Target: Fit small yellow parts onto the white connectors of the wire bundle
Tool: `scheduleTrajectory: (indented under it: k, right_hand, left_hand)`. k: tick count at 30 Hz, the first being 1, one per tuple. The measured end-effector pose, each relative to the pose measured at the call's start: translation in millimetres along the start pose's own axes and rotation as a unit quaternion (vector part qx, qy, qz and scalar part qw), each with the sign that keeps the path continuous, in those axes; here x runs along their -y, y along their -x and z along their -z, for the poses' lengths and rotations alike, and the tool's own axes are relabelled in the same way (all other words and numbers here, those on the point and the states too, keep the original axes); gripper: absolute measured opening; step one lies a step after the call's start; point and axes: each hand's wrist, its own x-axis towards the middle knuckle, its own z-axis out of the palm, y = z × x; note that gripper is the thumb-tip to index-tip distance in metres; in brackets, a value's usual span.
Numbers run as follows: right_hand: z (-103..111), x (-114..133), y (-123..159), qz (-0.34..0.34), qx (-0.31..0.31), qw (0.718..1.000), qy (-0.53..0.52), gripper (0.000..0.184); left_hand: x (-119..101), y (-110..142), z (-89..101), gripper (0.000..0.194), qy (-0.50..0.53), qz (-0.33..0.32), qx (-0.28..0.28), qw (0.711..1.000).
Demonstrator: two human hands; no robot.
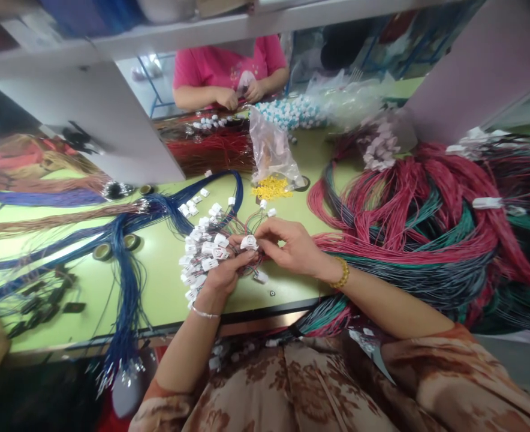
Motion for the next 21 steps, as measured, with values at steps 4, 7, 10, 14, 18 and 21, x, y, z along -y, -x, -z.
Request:
scheduleTrajectory:
  k: [4,7,10,14,18,21]
  right_hand:
    - [2.8,1.1,0.2,-0.028,0.024,0.999,0.012,0.002]
    - [3.3,2.0,-0.6,-0.044,0.047,0.997,0.046,0.008]
    - [2.0,0.8,-2.0,-0.038,0.038,0.996,0.072,0.012]
    - [-3.8,-2.0,0.7,-0.030,0.017,0.995,0.093,0.015]
    - [-22.6,-1.8,15.5,0.000,-0.014,0.990,0.138,0.023]
    - [-36.3,-1.9,26.2,0.036,-0.053,0.987,0.147,0.026]
  left_hand:
    - [1.7,0.3,-0.3,0.032,-0.019,-0.015,-0.014,1.000]
    - [5.4,0.2,0.1,0.029,-0.052,-0.054,-0.042,0.996]
    - [8.8,0.1,-0.3,0.024,-0.084,-0.097,-0.060,0.990]
    - [12.6,-1.0,-0.3,0.023,-0.107,-0.134,-0.077,0.982]
    - [16.5,-4.2,2.5,0.021,-0.123,-0.155,-0.102,0.975]
    - [18.7,-7.0,4.8,0.021,-0.133,-0.163,-0.126,0.969]
